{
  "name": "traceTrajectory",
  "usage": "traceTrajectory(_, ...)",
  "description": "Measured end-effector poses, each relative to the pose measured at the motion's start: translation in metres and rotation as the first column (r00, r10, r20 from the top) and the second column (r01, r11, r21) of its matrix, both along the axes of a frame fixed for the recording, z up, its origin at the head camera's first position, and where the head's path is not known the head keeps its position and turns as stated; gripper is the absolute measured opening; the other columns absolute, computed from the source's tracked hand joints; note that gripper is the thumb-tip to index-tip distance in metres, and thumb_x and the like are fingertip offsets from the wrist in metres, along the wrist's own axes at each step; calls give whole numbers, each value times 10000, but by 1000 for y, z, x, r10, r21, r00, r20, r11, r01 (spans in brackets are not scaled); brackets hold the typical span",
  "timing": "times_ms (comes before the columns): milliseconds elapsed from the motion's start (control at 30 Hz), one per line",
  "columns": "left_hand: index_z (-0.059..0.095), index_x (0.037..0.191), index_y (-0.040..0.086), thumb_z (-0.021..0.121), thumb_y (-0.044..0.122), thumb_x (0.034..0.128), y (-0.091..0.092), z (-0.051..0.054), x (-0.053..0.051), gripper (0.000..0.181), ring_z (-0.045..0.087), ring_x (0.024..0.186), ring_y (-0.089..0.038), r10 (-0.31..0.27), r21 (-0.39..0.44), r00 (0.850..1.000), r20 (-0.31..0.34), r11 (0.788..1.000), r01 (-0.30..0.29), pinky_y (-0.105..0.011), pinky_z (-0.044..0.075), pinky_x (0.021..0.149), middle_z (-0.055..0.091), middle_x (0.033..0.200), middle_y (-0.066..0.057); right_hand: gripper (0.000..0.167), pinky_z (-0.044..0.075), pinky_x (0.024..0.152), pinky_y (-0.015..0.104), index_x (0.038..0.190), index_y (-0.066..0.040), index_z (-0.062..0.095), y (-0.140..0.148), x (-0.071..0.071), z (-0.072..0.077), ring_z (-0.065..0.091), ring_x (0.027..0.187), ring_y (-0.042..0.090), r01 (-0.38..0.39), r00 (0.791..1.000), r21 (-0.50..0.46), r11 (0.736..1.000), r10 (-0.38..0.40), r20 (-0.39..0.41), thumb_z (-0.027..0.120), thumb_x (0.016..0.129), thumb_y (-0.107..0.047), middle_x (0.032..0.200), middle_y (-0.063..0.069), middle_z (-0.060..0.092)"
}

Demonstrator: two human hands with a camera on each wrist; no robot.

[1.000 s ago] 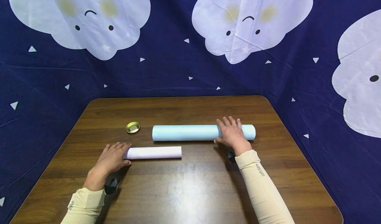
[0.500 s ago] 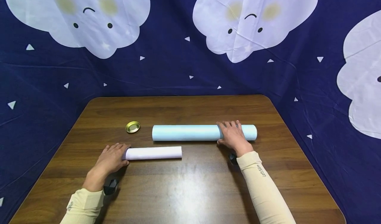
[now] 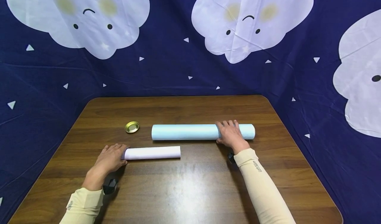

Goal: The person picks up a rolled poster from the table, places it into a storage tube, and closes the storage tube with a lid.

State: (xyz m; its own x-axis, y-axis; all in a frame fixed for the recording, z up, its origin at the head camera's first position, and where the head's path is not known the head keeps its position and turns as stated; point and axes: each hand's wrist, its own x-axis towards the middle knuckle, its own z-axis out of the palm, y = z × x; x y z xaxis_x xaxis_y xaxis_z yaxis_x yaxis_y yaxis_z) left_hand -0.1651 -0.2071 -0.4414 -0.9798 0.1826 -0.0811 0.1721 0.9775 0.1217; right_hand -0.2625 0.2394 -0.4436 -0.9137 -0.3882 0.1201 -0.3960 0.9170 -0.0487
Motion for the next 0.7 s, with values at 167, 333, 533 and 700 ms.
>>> traceTrajectory(167, 552, 1161, 41, 737, 137, 768, -2, 1, 2, 445, 495, 1208, -459, -7, 5, 1000, -29, 1000, 7, -671, 311, 1010, 588, 1242, -236, 764, 303, 1012, 635, 1311, -72, 488, -2, -1, -2, 467, 1164, 459, 0, 1000, -21, 1000, -1, -9, 841, 669, -292, 1237, 210, 561)
traceTrajectory(333, 554, 1096, 46, 740, 121, 759, -3, 2, 3, 392, 524, 1174, -457, -16, 6, 997, -71, 1000, 16, -668, 329, 998, 612, 1193, -242, 754, 316, 1001, 629, 1309, -80, 486, -2, -2, -4, 464, 1172, 454, 12, 1000, -14, 1000, -12, -6, 840, 675, -283, 1243, 216, 551)
traceTrajectory(533, 548, 1059, 47, 742, 111, 755, -4, 1, 2, 366, 521, 1183, -457, -6, 8, 996, -87, 1000, 6, -668, 324, 1007, 612, 1187, -250, 776, 286, 1024, 649, 1332, -86, 464, -1, -5, -9, 454, 1184, 454, 23, 1000, -24, 999, -23, 0, 837, 673, -256, 1253, 227, 540)
traceTrajectory(700, 546, 1038, 49, 748, 111, 744, -5, 1, 3, 362, 530, 1174, -445, -8, 3, 994, -111, 1000, 8, -666, 332, 1000, 622, 1170, -241, 770, 272, 1028, 653, 1325, -88, 469, 0, -6, -14, 445, 1179, 456, 20, 1000, -53, 998, -21, -14, 840, 667, -237, 1243, 231, 535)
